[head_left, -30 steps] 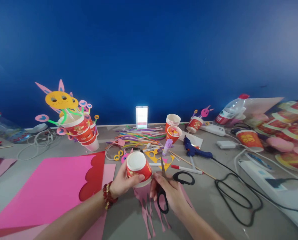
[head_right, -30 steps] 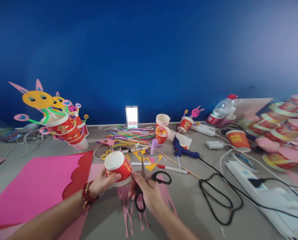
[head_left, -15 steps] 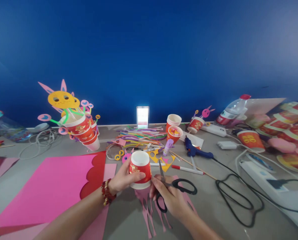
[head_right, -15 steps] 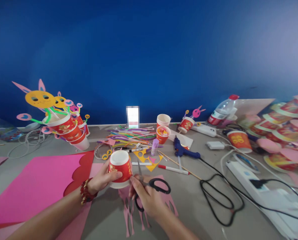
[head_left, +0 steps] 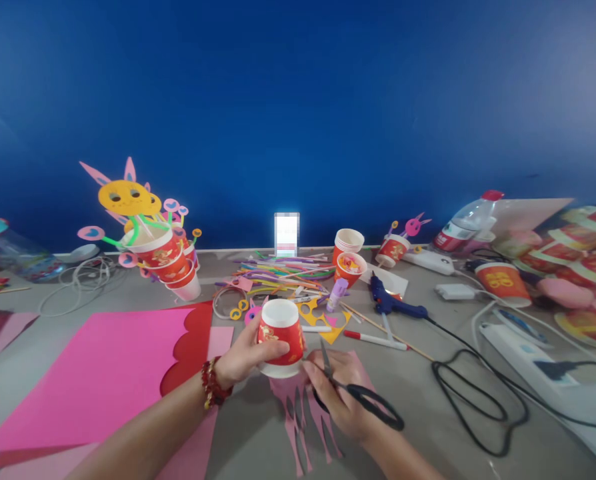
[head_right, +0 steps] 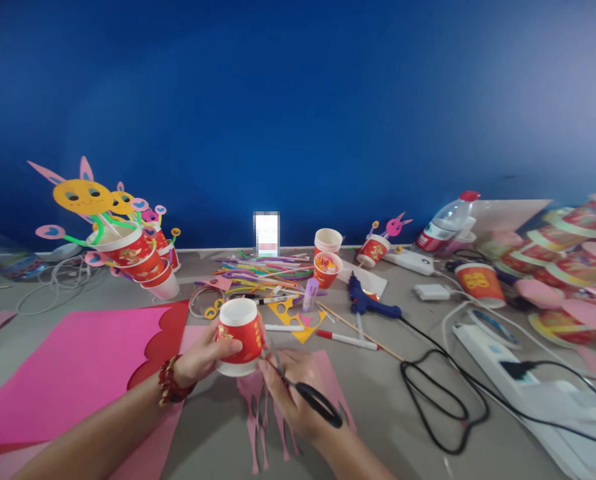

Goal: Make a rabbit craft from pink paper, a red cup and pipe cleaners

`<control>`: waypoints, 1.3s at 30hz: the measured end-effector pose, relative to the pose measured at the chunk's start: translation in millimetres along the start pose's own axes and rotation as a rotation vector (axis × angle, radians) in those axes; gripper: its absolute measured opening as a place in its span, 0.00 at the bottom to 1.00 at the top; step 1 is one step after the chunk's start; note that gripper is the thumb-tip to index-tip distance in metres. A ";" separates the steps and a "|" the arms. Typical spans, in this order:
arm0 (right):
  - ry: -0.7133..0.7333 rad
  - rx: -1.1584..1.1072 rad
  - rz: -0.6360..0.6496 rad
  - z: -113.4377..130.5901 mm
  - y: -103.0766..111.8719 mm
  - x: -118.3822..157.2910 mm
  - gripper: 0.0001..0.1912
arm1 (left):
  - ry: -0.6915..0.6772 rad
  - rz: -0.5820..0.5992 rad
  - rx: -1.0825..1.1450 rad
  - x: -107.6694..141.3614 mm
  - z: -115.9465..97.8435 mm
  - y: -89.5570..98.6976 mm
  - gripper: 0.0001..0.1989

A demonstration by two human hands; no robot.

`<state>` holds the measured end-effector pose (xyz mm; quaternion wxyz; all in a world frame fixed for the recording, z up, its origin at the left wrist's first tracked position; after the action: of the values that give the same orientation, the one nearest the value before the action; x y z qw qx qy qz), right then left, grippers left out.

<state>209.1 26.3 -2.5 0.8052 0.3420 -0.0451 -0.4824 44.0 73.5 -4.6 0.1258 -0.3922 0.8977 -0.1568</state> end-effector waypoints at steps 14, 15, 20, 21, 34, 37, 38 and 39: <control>0.058 -0.357 -0.246 -11.4 3.3 15.9 0.20 | -0.080 -0.078 0.330 -5.4 14.4 2.0 0.24; 0.032 -0.295 -0.263 -11.2 4.1 15.8 0.19 | -0.069 -0.086 0.336 -5.6 15.3 1.6 0.25; 0.029 0.067 -0.330 -5.1 7.5 10.1 0.09 | -0.004 -0.108 0.363 -5.8 21.9 -0.5 0.25; 0.046 0.102 -0.338 -4.6 7.5 8.7 0.08 | 0.005 -0.109 0.374 -5.8 23.3 -0.8 0.24; -0.005 0.193 -0.375 -18.6 12.5 6.2 0.02 | 0.272 -0.197 0.414 -4.0 33.9 -5.9 0.24; -0.006 0.180 -0.357 -17.2 10.5 6.2 0.06 | 0.157 -0.240 0.306 -4.6 27.4 -3.3 0.24; -0.026 0.163 -0.361 -17.3 10.1 6.1 0.08 | 0.067 -0.270 0.218 -4.1 20.7 -0.4 0.23; -0.052 0.133 -0.368 -17.9 10.0 5.7 0.09 | -0.040 -0.295 0.105 -3.0 11.9 2.7 0.23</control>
<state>226.8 33.8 -11.6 0.6777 0.3846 -0.0344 -0.6258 48.4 75.3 -16.2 0.1394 -0.5155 0.8183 -0.2126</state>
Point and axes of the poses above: each hand's wrist, its own x-axis away from the middle knuckle, its own y-axis out of the back of the hand, z = x × y, the point moved 3 cm from there along -x, towards the middle knuckle, and after that the axes turned 11 degrees about z, right-handed, at the moved point
